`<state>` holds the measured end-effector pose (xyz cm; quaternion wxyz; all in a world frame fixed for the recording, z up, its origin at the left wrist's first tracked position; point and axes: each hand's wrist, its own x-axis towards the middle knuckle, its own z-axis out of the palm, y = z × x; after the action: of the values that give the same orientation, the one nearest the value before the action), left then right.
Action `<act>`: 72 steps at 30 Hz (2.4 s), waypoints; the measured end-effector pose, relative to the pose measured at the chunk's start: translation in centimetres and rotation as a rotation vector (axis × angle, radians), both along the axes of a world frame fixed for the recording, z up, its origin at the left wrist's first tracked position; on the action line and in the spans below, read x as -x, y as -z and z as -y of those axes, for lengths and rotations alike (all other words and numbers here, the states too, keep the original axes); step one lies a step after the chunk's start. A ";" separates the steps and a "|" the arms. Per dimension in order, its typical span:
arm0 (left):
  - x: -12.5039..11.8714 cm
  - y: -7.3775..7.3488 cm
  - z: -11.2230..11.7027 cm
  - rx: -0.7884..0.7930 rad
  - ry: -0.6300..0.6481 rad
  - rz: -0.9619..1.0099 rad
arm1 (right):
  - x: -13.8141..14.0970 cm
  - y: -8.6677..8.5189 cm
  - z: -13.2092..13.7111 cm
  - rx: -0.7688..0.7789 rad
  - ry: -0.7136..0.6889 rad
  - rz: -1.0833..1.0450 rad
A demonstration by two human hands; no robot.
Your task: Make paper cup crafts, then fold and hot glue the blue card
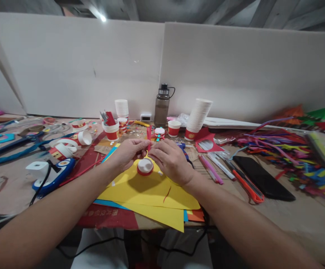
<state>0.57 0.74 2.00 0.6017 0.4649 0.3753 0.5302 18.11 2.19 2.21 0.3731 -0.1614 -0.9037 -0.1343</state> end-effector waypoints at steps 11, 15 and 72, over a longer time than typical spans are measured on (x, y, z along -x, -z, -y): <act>0.3 -0.1 -0.3 0.043 -0.053 0.043 | 0.0 0.1 0.3 -0.029 -0.031 0.056; 0.5 0.3 -0.6 0.087 -0.039 0.079 | 0.0 -0.1 0.3 -0.128 -0.042 0.109; -1.0 -0.7 1.7 -0.365 -0.159 -0.889 | 0.8 0.1 0.3 0.999 -0.012 -0.572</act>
<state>1.53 -0.95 2.71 0.2491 0.7142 0.5312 0.3817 17.32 1.94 2.15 0.4818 -0.3427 -0.7216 0.3602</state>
